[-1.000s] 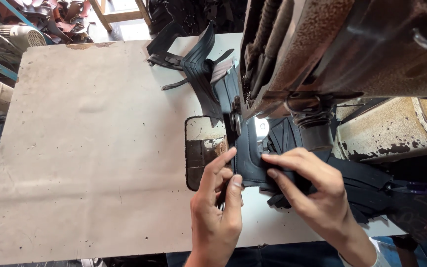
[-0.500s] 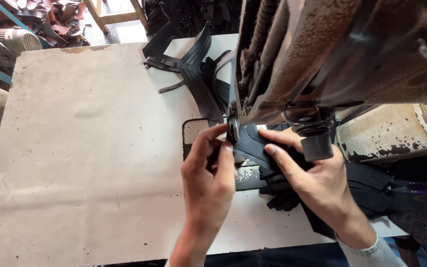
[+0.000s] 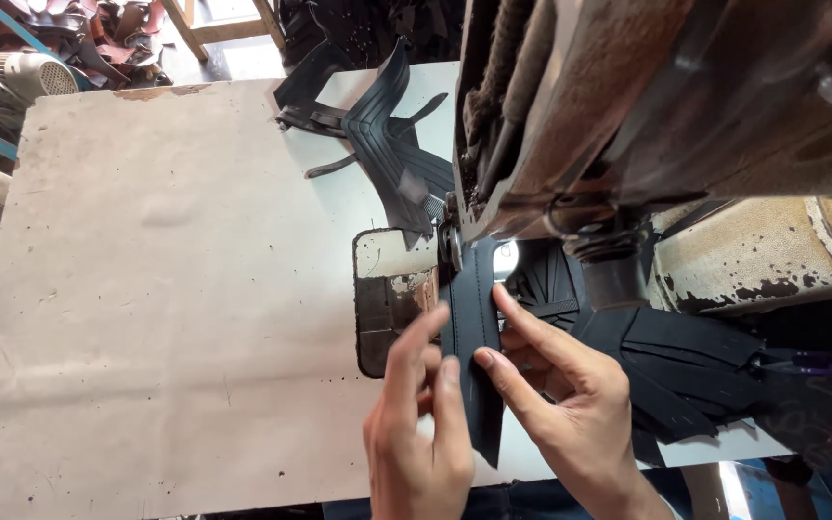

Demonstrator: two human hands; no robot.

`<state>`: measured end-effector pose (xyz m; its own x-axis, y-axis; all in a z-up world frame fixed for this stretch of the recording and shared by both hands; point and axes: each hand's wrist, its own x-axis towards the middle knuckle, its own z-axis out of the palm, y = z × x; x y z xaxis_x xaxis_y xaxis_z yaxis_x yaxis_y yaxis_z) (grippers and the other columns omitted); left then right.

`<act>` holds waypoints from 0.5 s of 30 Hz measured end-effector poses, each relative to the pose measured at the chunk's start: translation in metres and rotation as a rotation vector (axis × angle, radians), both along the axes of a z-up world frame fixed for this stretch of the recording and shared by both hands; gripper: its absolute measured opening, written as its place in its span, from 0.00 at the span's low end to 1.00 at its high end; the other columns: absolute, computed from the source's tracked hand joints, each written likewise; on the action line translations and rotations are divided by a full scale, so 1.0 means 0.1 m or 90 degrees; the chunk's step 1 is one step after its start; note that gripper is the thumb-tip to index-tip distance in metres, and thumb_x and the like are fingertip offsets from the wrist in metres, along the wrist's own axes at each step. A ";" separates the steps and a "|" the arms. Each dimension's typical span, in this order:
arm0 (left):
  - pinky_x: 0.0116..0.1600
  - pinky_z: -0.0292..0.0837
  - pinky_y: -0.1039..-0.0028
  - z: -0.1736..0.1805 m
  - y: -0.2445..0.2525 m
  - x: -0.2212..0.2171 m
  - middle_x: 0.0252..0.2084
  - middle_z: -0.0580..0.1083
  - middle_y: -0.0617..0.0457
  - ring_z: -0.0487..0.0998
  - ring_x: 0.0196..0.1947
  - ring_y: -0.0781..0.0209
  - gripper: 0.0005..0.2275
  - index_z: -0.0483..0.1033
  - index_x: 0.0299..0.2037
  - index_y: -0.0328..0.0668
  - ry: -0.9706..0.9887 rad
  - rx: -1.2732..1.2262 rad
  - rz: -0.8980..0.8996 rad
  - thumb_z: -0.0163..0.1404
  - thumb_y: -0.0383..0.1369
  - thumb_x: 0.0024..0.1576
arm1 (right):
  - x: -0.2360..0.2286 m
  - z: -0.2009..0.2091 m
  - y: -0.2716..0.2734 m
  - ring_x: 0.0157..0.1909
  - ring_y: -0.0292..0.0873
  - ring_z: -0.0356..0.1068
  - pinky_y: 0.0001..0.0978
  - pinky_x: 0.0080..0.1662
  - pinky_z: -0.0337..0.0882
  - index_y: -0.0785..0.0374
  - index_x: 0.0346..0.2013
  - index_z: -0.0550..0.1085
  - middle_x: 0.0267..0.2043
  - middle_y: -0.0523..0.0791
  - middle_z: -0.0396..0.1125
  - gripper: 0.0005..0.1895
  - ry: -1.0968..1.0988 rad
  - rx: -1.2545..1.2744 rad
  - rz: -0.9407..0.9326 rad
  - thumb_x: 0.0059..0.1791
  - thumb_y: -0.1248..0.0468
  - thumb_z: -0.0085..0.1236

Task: Stitching black synthetic shoe upper components using an industrial sewing machine.

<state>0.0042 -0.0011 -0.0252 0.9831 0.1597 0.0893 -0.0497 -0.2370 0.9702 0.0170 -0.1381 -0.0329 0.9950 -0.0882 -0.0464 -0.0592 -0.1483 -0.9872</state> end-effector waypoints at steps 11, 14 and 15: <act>0.27 0.71 0.77 0.11 0.12 0.06 0.27 0.75 0.57 0.77 0.26 0.71 0.18 0.73 0.58 0.47 0.129 -0.007 -0.019 0.49 0.22 0.57 | 0.02 0.10 0.03 0.32 0.32 0.75 0.24 0.32 0.80 0.62 0.65 0.70 0.38 0.43 0.75 0.30 -0.008 0.030 0.034 0.47 0.72 0.61; 0.31 0.74 0.81 0.11 0.12 0.17 0.29 0.73 0.59 0.75 0.27 0.73 0.18 0.72 0.58 0.45 0.070 -0.033 -0.047 0.49 0.22 0.58 | -0.03 0.09 -0.16 0.36 0.34 0.77 0.25 0.38 0.81 0.62 0.65 0.70 0.41 0.46 0.76 0.28 -0.045 -0.039 0.086 0.49 0.71 0.58; 0.31 0.74 0.81 0.11 0.11 0.21 0.29 0.73 0.59 0.75 0.27 0.73 0.18 0.72 0.58 0.45 0.070 -0.033 -0.049 0.49 0.22 0.58 | -0.06 0.09 -0.22 0.36 0.34 0.77 0.25 0.38 0.81 0.62 0.65 0.70 0.41 0.46 0.76 0.28 -0.046 -0.040 0.084 0.49 0.71 0.58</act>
